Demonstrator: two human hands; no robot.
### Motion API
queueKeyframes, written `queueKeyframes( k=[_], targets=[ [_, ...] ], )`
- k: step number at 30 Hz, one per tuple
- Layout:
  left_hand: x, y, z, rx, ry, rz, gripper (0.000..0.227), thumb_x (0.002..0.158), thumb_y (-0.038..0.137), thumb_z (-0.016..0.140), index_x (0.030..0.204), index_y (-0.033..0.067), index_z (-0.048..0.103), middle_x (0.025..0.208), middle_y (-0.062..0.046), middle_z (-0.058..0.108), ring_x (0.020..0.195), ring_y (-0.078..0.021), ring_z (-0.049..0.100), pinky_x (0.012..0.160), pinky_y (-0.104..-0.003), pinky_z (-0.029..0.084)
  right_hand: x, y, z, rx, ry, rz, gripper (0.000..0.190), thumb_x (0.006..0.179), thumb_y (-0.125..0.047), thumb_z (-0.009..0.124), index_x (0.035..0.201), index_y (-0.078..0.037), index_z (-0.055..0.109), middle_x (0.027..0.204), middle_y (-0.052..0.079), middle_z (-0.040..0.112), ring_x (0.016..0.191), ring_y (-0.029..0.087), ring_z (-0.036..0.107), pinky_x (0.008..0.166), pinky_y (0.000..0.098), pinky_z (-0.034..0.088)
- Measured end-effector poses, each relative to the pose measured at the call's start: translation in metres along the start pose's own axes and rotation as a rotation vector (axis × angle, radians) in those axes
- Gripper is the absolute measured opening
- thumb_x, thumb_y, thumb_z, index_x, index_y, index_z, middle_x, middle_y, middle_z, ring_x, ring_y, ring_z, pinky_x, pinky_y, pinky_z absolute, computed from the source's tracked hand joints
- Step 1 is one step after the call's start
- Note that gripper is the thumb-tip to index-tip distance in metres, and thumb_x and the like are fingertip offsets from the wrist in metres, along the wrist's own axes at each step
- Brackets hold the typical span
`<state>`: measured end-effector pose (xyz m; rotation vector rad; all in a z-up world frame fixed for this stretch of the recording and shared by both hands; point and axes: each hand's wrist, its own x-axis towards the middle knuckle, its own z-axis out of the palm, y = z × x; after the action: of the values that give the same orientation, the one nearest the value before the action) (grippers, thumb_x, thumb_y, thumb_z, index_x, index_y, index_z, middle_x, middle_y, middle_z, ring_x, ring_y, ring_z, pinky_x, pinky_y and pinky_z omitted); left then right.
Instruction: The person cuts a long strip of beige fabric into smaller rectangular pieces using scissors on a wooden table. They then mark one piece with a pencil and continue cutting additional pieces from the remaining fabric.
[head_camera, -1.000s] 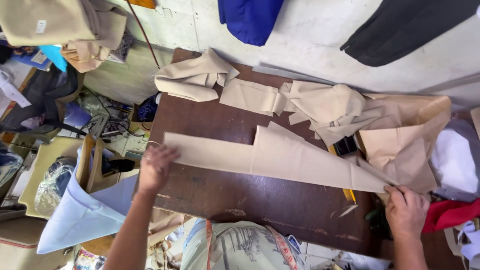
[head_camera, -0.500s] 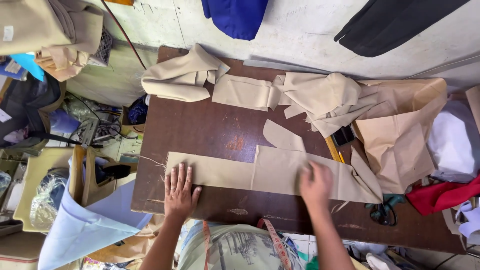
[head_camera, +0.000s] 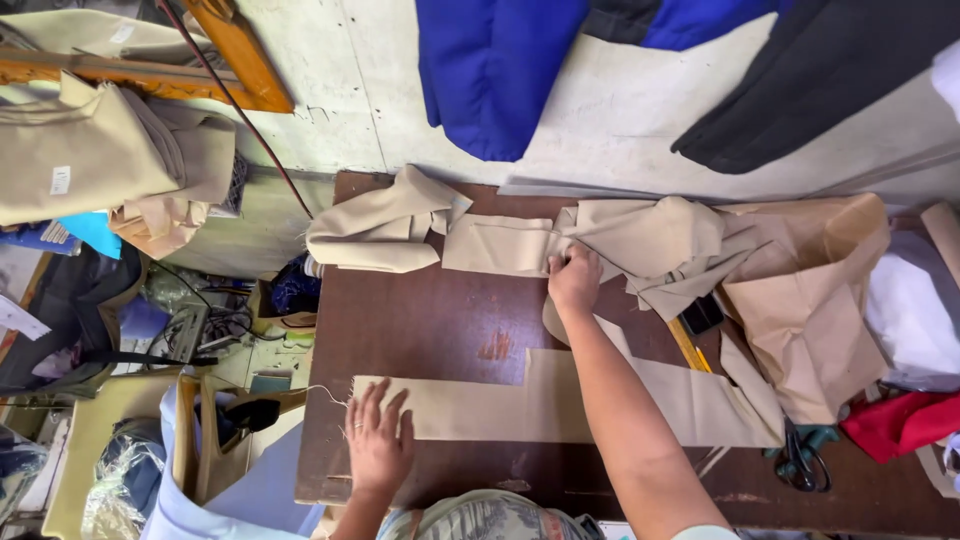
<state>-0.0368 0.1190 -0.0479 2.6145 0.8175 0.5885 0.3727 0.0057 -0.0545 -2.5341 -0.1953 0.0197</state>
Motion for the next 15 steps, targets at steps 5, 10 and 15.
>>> queueKeyframes(
  k=[5,10,15],
  targets=[
    [0.059,0.049,0.006,-0.385,0.01,0.035,0.023,0.094,0.017,0.063,0.115,0.015,0.073,0.128,-0.008,0.067,0.117,-0.0297,0.064,0.1,-0.05,0.047,0.005,-0.006,-0.007,0.228,0.042,-0.019,0.015,0.09,-0.012,0.076,0.087,-0.012,0.061,0.102,0.01,0.062,0.097,0.029,0.062,0.088,0.0397,0.051],
    [0.07,0.09,0.074,-0.975,-0.433,-0.444,0.021,0.096,0.021,0.069,0.115,0.023,0.078,0.11,-0.003,0.077,0.103,-0.0193,0.076,0.085,-0.033,0.062,0.012,0.007,-0.022,0.294,-0.011,0.058,0.025,0.081,-0.02,0.088,0.103,-0.019,0.075,0.087,-0.002,0.078,0.086,0.019,0.075,0.078,0.034,0.059],
    [0.066,0.143,0.108,-1.359,-0.664,-0.724,0.029,0.103,0.03,0.055,0.125,0.0201,0.071,0.116,-0.005,0.075,0.096,-0.0145,0.071,0.078,-0.028,0.058,0.01,0.012,-0.03,0.47,-0.093,-0.002,0.016,0.094,-0.014,0.075,0.11,-0.014,0.073,0.087,0.006,0.077,0.077,0.012,0.072,0.073,0.0299,0.059]
  ],
)
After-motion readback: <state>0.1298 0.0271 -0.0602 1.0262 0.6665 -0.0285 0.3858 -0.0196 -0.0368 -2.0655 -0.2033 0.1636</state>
